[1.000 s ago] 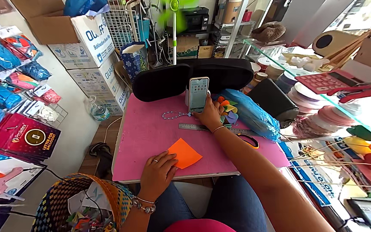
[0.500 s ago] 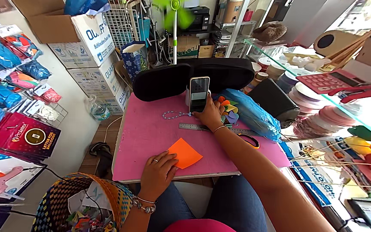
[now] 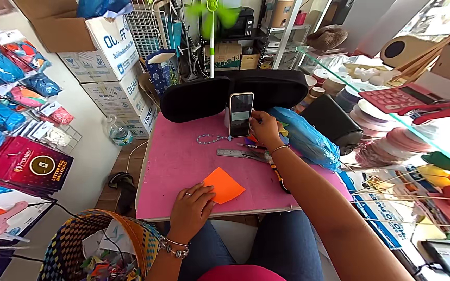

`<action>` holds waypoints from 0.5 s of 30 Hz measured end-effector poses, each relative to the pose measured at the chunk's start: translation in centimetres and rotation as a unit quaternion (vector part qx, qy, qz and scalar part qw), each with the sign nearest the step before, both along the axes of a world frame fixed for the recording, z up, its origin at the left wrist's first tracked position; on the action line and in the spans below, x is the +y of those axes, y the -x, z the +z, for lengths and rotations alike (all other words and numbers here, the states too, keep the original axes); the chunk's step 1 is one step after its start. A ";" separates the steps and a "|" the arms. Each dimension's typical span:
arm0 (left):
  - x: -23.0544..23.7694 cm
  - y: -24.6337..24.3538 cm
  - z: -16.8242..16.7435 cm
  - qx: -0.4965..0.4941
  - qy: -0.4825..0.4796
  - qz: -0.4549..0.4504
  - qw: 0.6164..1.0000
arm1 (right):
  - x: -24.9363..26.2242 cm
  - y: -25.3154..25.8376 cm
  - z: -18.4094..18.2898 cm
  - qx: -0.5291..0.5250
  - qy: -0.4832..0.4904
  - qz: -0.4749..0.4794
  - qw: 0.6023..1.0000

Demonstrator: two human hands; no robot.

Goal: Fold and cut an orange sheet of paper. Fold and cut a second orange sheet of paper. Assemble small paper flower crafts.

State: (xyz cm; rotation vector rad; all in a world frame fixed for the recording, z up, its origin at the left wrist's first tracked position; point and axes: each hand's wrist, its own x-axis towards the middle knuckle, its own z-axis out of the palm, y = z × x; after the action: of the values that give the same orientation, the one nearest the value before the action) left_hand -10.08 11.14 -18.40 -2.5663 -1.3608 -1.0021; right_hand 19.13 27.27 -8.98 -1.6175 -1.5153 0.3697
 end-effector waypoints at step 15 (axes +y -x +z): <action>0.0 0.0 0.0 0.001 -0.002 0.002 1.000 | 2.7 -0.2 0.4 0.069 0.028 -0.012 0.997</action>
State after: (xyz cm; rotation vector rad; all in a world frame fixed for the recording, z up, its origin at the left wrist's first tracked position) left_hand -10.11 11.18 -18.37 -2.5604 -1.3625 -1.0009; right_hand 19.34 30.02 -8.59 -1.6181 -1.3907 0.5036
